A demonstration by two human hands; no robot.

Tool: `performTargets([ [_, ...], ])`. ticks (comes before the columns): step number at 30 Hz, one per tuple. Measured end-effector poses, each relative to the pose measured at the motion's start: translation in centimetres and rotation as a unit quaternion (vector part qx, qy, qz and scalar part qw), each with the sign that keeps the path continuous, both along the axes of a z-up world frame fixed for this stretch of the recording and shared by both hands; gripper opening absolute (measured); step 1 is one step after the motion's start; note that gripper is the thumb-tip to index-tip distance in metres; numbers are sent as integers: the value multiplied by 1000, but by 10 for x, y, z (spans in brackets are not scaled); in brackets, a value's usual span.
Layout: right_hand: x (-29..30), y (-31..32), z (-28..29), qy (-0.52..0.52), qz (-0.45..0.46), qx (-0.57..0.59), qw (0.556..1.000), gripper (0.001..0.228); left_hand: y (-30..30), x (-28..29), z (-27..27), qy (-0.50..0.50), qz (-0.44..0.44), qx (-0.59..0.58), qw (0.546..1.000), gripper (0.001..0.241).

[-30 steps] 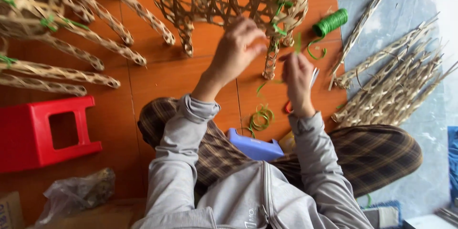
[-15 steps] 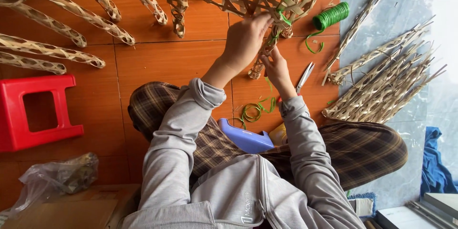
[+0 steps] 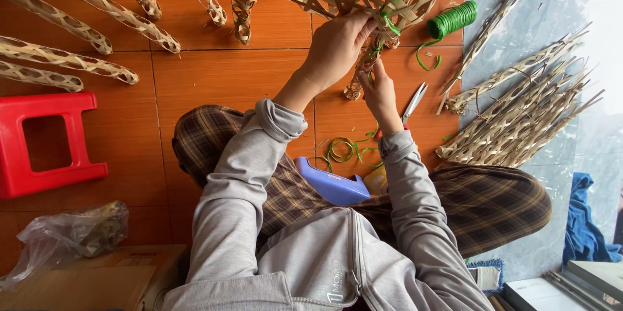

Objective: The person sits on the floor among many woven bamboo animal figures and ties green ribbon around the joints of one figure to hold its woven frame together. They pull the ribbon tight by hand, cut off excess ribbon with scissors, and turn the figure to reach different joints.

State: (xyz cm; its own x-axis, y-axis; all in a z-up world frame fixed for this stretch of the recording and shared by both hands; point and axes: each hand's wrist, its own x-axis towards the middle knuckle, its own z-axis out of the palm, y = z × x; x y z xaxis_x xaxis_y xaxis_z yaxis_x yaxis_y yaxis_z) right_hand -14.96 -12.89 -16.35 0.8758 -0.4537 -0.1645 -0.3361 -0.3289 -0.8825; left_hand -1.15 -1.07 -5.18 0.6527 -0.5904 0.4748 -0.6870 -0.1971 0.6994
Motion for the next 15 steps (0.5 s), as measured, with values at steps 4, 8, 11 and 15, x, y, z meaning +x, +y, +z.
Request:
performTargets([
  [4,1,4,20,-25,4,1,1000,37,-2,0,2,101,-64,-37,992,21],
  [8,-2,0,10,-6,-5,8,1000,36,-3,-5,3,140,-21,24,990,25],
  [11,-4,-4,0,-97,25,-67,993,29,-7,-9,4,16,47,-8,999,23],
  [15,-1,2,23,23,-31,24,999,45,-4,-4,9,162,-71,-80,981,23],
])
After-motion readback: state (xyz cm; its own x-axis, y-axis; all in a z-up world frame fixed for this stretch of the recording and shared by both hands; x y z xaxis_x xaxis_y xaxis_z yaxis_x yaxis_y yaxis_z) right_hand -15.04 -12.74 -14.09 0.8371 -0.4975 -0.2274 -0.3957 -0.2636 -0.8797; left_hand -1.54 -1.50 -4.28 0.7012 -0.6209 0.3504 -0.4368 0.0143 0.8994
